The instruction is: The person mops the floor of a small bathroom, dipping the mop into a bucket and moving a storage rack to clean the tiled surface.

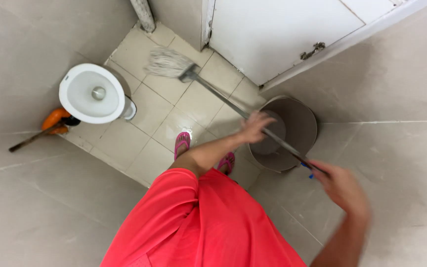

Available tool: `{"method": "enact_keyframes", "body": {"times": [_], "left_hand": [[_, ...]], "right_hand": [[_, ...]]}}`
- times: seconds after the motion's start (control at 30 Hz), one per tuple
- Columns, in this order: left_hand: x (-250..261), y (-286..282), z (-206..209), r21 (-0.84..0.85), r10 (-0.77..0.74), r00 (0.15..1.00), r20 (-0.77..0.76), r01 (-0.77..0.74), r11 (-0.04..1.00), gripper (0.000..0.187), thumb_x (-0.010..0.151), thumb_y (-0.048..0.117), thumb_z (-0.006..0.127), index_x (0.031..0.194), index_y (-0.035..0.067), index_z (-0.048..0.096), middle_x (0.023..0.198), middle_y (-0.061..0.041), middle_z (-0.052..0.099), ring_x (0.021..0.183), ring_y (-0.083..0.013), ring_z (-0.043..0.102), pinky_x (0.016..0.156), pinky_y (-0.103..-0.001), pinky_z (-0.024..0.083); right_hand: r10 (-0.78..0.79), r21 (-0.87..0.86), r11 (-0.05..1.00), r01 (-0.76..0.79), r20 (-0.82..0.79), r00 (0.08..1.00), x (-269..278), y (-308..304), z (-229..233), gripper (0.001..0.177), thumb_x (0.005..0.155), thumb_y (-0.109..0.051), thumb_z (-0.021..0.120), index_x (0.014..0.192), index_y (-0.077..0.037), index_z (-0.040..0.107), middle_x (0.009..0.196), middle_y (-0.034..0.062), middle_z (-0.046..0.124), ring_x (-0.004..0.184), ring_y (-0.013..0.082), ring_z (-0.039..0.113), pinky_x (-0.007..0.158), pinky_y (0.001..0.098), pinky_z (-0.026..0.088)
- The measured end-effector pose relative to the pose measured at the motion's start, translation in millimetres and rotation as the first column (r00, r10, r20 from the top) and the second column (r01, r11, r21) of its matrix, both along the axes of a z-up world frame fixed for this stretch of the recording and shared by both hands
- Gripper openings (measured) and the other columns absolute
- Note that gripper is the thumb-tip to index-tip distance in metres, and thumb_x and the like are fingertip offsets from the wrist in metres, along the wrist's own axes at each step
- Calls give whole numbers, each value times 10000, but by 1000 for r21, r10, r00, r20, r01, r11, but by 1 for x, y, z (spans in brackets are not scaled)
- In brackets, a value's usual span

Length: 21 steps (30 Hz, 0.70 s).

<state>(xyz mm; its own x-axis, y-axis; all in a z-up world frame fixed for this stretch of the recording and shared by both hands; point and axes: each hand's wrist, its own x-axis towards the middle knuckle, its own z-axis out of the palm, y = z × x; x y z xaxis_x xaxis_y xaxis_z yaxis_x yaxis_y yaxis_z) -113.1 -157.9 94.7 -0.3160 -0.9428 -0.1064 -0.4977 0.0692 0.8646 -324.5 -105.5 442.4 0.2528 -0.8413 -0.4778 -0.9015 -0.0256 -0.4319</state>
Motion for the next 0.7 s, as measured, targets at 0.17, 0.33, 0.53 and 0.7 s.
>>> {"method": "enact_keyframes", "body": {"times": [0.17, 0.33, 0.53, 0.7], "left_hand": [[-111, 26, 105, 37, -386, 922, -11, 386, 922, 316, 810, 393, 710, 1088, 249, 668, 1041, -31, 688, 1103, -284, 583, 937, -748, 269], [-125, 37, 131, 0, -546, 837, -36, 547, 837, 340, 833, 445, 687, 798, 108, 710, 715, -135, 678, 755, -355, 684, 704, -491, 524], [-117, 45, 105, 115, -756, 653, 47, 748, 654, 308, 845, 325, 653, 730, 39, 667, 704, -168, 678, 735, -351, 689, 691, -485, 513], [-59, 48, 70, 126, -751, 655, 85, 740, 660, 266, 812, 350, 686, 828, 88, 730, 785, -154, 713, 833, -355, 695, 746, -483, 525]], "right_hand": [[-212, -34, 976, 214, -356, 910, -57, 49, 105, 279, 900, -268, 714, 1168, -194, 735, 745, 127, 697, 641, 278, 654, 623, 397, 534], [-116, -58, 993, 101, -411, 904, -73, 86, 113, 211, 871, -324, 743, 1043, -204, 764, 792, 142, 742, 711, 328, 715, 670, 393, 570], [-342, -132, 936, 328, -111, 933, -87, 145, 63, 151, 829, -221, 738, 959, -158, 781, 786, 118, 754, 681, 243, 722, 636, 350, 573], [-481, -66, 875, 480, -5, 877, -42, 166, 9, 165, 792, -203, 750, 929, -120, 791, 713, 119, 743, 551, 207, 633, 567, 330, 529]]}}
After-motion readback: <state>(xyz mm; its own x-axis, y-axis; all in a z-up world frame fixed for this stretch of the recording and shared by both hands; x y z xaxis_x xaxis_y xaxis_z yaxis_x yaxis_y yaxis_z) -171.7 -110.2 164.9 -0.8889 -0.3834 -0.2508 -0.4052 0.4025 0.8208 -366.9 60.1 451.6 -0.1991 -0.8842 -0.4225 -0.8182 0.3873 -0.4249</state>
